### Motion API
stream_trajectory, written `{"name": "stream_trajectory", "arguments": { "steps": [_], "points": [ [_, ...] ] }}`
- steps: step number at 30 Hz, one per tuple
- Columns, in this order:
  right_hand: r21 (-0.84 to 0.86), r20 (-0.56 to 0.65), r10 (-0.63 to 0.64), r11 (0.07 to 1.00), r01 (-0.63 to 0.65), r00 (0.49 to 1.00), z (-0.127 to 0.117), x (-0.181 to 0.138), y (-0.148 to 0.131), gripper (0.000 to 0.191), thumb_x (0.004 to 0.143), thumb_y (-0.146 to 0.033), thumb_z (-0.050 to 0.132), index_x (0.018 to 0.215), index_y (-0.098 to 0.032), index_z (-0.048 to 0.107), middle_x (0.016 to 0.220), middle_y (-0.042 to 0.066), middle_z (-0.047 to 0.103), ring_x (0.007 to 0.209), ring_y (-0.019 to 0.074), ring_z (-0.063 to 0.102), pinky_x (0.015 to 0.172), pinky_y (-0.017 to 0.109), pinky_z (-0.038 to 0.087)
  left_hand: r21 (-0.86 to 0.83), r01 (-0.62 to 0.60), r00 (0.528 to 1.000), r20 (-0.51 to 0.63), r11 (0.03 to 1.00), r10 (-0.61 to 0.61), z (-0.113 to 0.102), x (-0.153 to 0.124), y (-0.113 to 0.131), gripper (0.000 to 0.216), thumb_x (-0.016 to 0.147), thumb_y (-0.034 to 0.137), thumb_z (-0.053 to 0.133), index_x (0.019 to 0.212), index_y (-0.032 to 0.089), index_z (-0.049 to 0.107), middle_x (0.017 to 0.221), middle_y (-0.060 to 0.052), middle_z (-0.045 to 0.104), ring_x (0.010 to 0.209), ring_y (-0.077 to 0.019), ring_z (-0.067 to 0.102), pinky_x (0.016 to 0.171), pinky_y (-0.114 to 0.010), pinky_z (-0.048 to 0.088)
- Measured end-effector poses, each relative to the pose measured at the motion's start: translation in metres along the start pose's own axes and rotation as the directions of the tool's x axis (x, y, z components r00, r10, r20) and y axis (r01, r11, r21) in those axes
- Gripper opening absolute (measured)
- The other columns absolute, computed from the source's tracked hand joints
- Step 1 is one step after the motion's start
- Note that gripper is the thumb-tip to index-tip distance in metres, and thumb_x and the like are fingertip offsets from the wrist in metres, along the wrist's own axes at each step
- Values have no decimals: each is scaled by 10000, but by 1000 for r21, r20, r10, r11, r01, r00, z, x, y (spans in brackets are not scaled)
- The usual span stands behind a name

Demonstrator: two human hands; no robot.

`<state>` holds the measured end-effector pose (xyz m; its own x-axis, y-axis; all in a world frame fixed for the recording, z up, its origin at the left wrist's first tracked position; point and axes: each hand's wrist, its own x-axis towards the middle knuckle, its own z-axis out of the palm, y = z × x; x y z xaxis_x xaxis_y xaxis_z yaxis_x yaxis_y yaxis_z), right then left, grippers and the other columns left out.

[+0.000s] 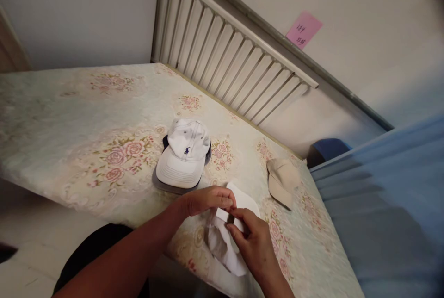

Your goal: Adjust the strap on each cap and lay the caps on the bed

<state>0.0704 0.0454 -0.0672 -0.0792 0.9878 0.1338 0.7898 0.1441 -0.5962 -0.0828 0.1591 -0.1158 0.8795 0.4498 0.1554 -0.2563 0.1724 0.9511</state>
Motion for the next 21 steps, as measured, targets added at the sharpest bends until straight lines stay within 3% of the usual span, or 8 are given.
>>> {"name": "stream_trajectory", "arguments": {
  "steps": [7, 11, 16, 21],
  "points": [
    [-29, 48, 89, 996, -87, 995, -3, 0, -9, 142, 786, -246, 606, 927, -243, 619, 838, -8, 677, 728, 154, 592, 667, 241, 419, -12, 89, 992, 87, 996, -88, 4, 0, -3, 331, 697, 370, 673, 937, 175, 554, 659, 42, 553, 573, -79, 459, 545, -197, 320],
    [-21, 77, 93, 996, -92, 993, -6, 2, -13, 188, 786, -255, 602, 972, -232, 615, 880, 8, 677, 730, 154, 581, 663, 246, 405, 18, 108, 992, 65, 994, -109, 7, -1, -6, 312, 669, 307, 699, 904, 180, 537, 660, 50, 563, 561, -73, 469, 524, -188, 319],
    [95, 206, 178, 975, -201, 962, -18, 7, -17, 250, 744, -186, 616, 987, -242, 609, 776, -28, 644, 662, 131, 534, 611, 237, 377, -30, 105, 993, 63, 994, -103, 5, -2, -7, 304, 672, 307, 703, 903, 179, 553, 657, 58, 558, 552, -64, 468, 528, -186, 323],
    [260, 318, 239, 908, -327, 917, -34, 6, 0, 245, 741, -220, 623, 985, -212, 609, 589, -64, 499, 557, 111, 448, 542, 237, 333, -81, 129, 990, 68, 988, -124, 3, -3, -5, 303, 664, 308, 710, 906, 177, 584, 711, 30, 618, 596, -80, 524, 576, -200, 363]
  ]
}}
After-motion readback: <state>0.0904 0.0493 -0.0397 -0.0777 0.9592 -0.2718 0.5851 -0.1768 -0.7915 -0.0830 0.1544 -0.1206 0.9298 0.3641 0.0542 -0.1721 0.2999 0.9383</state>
